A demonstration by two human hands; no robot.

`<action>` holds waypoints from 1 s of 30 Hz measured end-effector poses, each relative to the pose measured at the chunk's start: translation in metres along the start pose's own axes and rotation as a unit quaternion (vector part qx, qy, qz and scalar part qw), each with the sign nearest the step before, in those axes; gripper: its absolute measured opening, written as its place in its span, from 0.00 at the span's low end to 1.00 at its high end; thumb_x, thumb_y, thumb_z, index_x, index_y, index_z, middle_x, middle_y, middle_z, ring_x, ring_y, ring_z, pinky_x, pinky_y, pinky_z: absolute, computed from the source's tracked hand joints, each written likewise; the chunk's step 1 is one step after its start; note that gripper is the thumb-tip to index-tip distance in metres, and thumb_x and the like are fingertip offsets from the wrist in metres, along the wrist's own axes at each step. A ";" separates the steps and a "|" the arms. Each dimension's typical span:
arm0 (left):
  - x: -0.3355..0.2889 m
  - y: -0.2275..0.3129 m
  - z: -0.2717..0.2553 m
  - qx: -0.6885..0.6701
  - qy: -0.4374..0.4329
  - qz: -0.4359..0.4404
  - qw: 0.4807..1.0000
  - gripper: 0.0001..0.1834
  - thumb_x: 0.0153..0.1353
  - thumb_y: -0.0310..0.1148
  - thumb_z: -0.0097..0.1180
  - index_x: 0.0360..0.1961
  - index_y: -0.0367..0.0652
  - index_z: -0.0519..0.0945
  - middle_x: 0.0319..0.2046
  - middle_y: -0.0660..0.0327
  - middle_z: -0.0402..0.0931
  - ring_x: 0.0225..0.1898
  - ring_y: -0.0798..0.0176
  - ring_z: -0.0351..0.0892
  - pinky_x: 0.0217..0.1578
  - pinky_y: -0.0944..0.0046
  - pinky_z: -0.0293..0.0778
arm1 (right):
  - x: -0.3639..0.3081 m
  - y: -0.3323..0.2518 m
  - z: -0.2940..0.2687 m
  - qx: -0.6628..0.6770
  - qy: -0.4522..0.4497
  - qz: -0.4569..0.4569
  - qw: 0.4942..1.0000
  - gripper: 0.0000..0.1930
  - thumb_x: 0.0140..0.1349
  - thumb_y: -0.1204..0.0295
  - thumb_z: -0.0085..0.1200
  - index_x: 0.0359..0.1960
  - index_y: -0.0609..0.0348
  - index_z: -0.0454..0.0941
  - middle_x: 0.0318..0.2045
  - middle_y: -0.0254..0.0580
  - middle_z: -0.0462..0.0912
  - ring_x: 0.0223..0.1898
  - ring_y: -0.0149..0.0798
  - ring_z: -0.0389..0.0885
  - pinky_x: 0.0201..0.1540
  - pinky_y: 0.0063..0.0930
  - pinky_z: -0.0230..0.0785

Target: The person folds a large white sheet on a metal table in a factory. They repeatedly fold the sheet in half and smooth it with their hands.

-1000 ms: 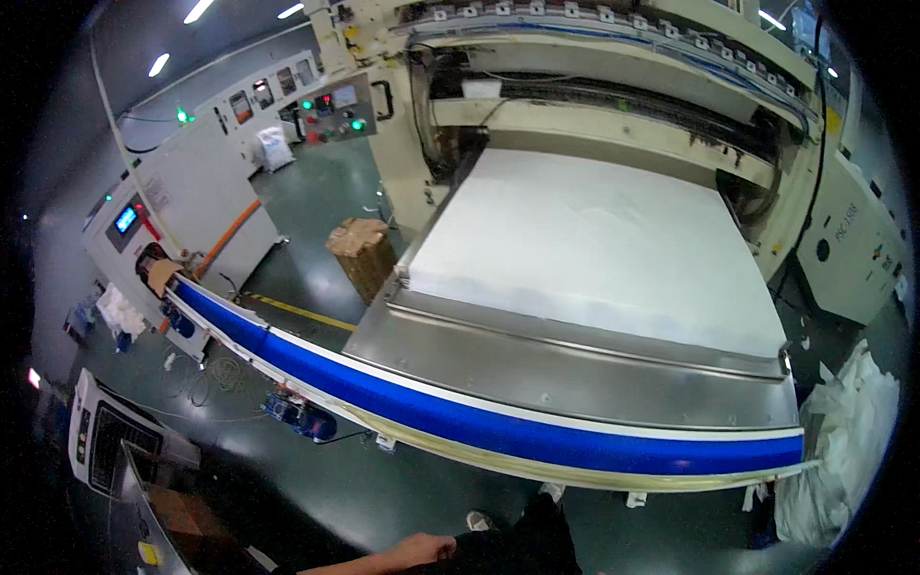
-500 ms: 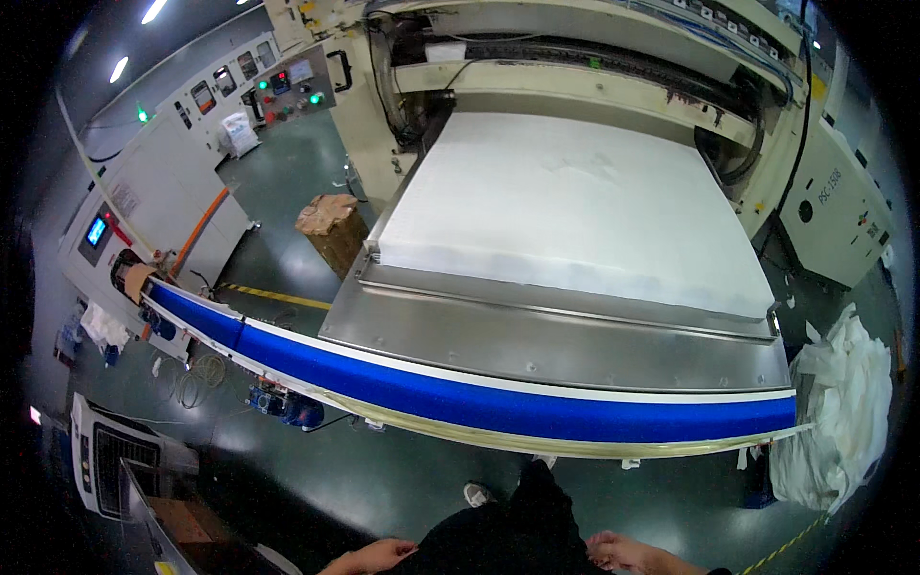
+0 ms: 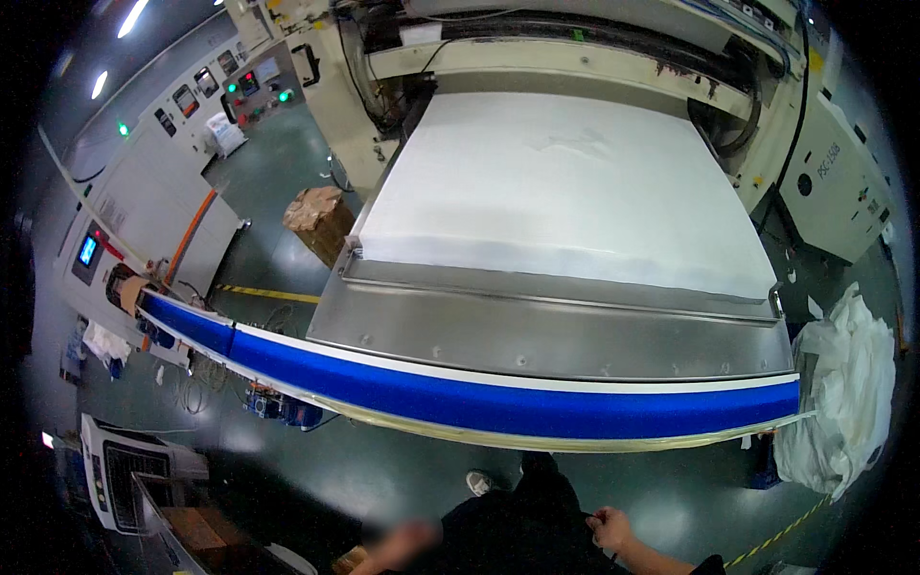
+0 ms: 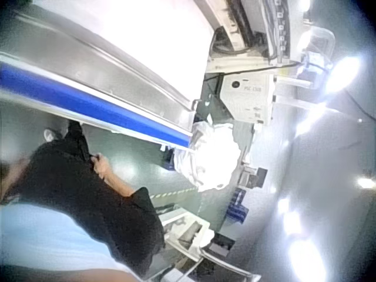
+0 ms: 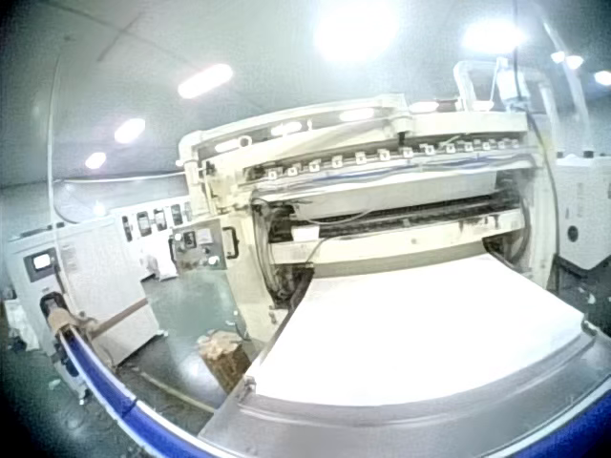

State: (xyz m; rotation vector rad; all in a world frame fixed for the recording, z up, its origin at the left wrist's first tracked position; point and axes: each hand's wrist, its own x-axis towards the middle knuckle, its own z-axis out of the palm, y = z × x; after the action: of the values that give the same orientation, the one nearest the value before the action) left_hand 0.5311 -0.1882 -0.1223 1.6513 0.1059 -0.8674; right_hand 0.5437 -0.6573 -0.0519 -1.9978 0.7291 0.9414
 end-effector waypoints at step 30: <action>0.137 0.262 0.032 0.276 0.302 -0.028 0.912 0.09 0.57 0.36 0.58 0.32 0.41 0.79 0.30 0.55 0.78 0.33 0.56 0.79 0.36 0.59 0.74 | 0.145 -0.243 -0.124 -0.176 -0.048 -0.383 0.906 0.11 0.60 0.64 0.44 0.35 0.57 0.76 0.33 0.50 0.79 0.37 0.52 0.78 0.40 0.44 0.69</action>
State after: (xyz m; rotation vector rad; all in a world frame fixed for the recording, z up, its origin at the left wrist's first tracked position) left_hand 0.7475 -0.3441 0.0095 2.4265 0.3615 -0.4082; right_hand 0.8510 -0.6581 -0.0187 -2.2413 -0.3212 0.6995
